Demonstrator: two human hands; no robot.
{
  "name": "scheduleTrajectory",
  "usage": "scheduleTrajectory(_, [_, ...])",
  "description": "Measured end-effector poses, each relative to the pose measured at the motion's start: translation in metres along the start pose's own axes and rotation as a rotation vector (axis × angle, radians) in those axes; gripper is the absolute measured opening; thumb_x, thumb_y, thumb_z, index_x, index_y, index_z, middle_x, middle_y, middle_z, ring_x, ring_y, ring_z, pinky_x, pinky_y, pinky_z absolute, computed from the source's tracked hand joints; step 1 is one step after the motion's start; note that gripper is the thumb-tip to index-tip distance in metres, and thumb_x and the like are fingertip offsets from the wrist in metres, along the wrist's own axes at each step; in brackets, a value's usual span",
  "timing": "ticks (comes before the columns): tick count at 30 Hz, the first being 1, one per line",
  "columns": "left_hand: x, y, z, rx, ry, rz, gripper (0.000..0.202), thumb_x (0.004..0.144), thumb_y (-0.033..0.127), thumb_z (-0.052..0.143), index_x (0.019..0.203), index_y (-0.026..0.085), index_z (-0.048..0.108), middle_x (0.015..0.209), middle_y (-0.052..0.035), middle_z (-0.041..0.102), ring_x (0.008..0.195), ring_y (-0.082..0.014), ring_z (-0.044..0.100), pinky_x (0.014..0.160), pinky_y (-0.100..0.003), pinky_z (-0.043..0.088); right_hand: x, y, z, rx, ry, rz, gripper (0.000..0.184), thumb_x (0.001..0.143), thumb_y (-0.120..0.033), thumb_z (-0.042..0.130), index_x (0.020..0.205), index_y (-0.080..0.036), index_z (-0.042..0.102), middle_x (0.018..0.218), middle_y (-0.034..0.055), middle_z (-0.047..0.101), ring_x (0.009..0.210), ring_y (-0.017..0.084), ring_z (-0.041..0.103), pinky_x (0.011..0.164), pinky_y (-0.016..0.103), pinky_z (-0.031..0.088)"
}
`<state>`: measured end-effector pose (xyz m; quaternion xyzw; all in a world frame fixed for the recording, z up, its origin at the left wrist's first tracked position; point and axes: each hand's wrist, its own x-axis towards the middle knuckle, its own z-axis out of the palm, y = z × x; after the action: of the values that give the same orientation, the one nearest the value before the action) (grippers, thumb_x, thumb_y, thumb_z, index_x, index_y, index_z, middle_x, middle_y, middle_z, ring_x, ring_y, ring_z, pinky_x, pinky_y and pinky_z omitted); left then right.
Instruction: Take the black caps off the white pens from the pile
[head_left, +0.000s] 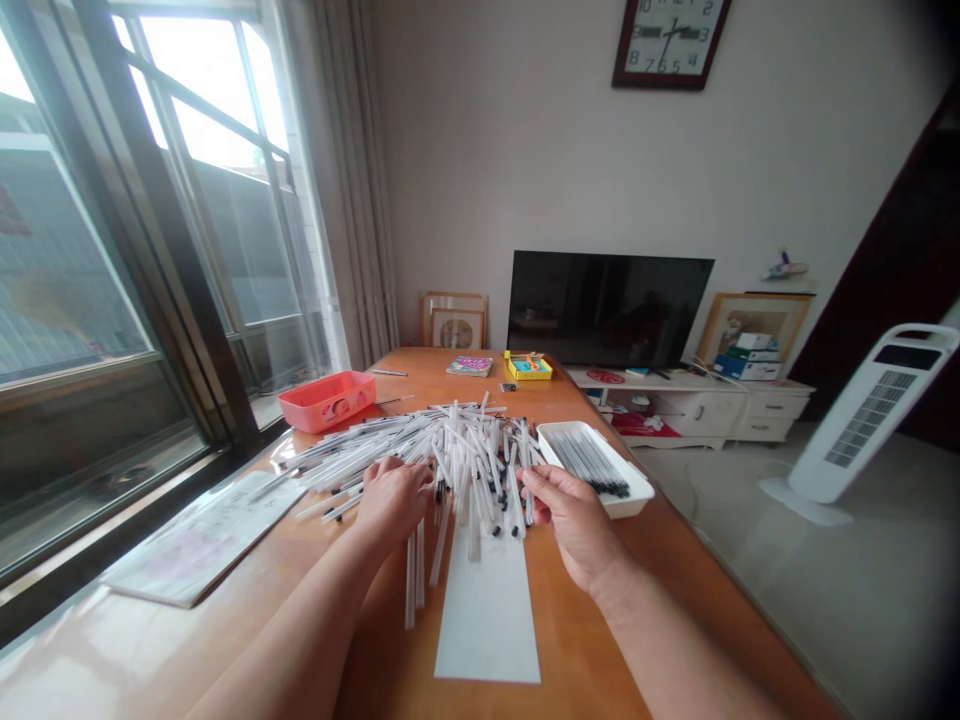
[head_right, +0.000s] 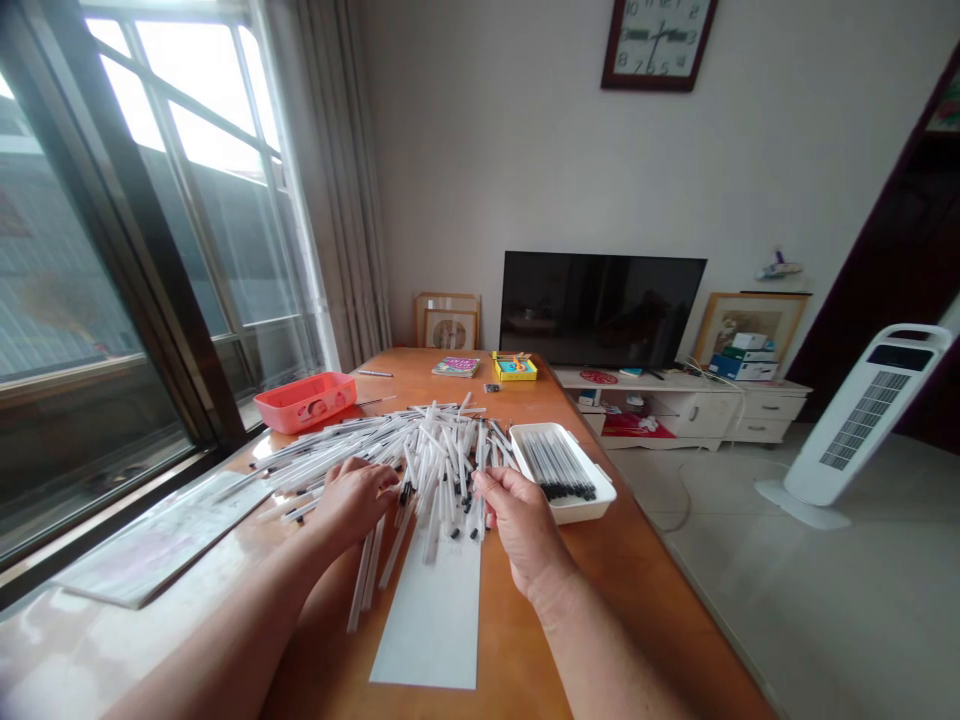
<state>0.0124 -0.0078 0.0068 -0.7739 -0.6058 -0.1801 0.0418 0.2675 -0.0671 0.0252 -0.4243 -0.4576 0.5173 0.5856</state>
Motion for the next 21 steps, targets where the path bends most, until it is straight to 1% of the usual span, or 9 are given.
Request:
scheduleTrajectory(3, [0.002,-0.003,0.001,-0.024,0.029,-0.040,0.028,0.078,0.015,0.051,0.098,0.024,0.069,0.095,-0.0071,0.072,0.104,-0.0303,0.055,0.092,-0.044,0.035,0.000,0.000,0.000,0.004,0.002,-0.014,0.029,0.081,-0.045,0.071,0.082,-0.016,0.068,0.072,-0.0012,0.057,0.059,0.009,0.041,0.057,0.023,0.034])
scheduleTrajectory(5, [0.004,-0.006,0.003,-0.096,0.050,-0.024,0.033,0.078,0.011,0.048,0.103,0.021,0.068,0.102,-0.0095,0.070,0.100,-0.0276,0.058,0.089,-0.040,0.039,0.000,0.000,-0.001,0.014,0.014,-0.009,0.027,0.080,-0.043,0.072,0.083,-0.016,0.067,0.071,-0.0015,0.057,0.060,0.009,0.043,0.056,0.023,0.035])
scheduleTrajectory(8, [0.006,-0.004,0.005,-0.319,0.077,0.031,0.032,0.081,0.012,0.046,0.104,0.017,0.068,0.103,-0.0105,0.067,0.096,-0.0230,0.060,0.086,-0.034,0.043,-0.001,-0.001,0.000,0.055,0.038,0.011,0.025,0.077,-0.039,0.075,0.086,-0.017,0.064,0.075,-0.0007,0.061,0.065,0.011,0.052,0.058,0.022,0.040])
scheduleTrajectory(10, [0.006,0.004,0.005,-0.535,0.073,0.022,0.025,0.084,0.019,0.049,0.101,0.017,0.068,0.098,-0.0085,0.067,0.093,-0.0217,0.061,0.086,-0.033,0.045,-0.002,-0.003,0.002,0.100,0.049,0.019,0.027,0.074,-0.035,0.077,0.089,-0.018,0.062,0.080,0.0005,0.064,0.070,0.013,0.059,0.063,0.024,0.045])
scheduleTrajectory(12, [0.002,0.016,0.001,-0.783,0.017,-0.006,0.023,0.086,0.029,0.054,0.101,0.017,0.068,0.094,-0.0066,0.067,0.088,-0.0208,0.062,0.081,-0.032,0.047,-0.003,-0.006,0.003,0.146,0.051,0.020,0.028,0.073,-0.032,0.078,0.090,-0.018,0.061,0.084,0.0020,0.067,0.076,0.016,0.063,0.071,0.028,0.050])
scheduleTrajectory(15, [-0.006,0.035,-0.010,-1.023,-0.120,0.022,0.026,0.086,0.035,0.059,0.104,0.018,0.066,0.093,-0.0051,0.066,0.083,-0.0174,0.058,0.076,-0.029,0.045,-0.005,-0.007,0.004,0.181,0.047,0.011,0.028,0.074,-0.033,0.077,0.092,-0.018,0.060,0.086,0.0043,0.069,0.083,0.019,0.067,0.079,0.034,0.052])
scheduleTrajectory(18, [-0.013,0.048,-0.020,-1.167,-0.235,0.029,0.027,0.086,0.037,0.062,0.104,0.017,0.065,0.085,-0.0027,0.062,0.074,-0.0139,0.052,0.069,-0.026,0.042,-0.006,-0.006,0.005,0.168,0.034,-0.020,0.027,0.079,-0.037,0.074,0.093,-0.018,0.062,0.086,0.0056,0.070,0.084,0.021,0.068,0.081,0.037,0.053])
scheduleTrajectory(21, [-0.015,0.055,-0.023,-1.244,-0.289,0.042,0.027,0.086,0.038,0.064,0.101,0.016,0.063,0.082,-0.0016,0.059,0.073,-0.0128,0.049,0.069,-0.026,0.041,-0.007,-0.005,0.007,0.106,0.018,-0.072,0.028,0.081,-0.040,0.072,0.095,-0.018,0.063,0.085,0.0051,0.069,0.081,0.020,0.068,0.079,0.037,0.054])
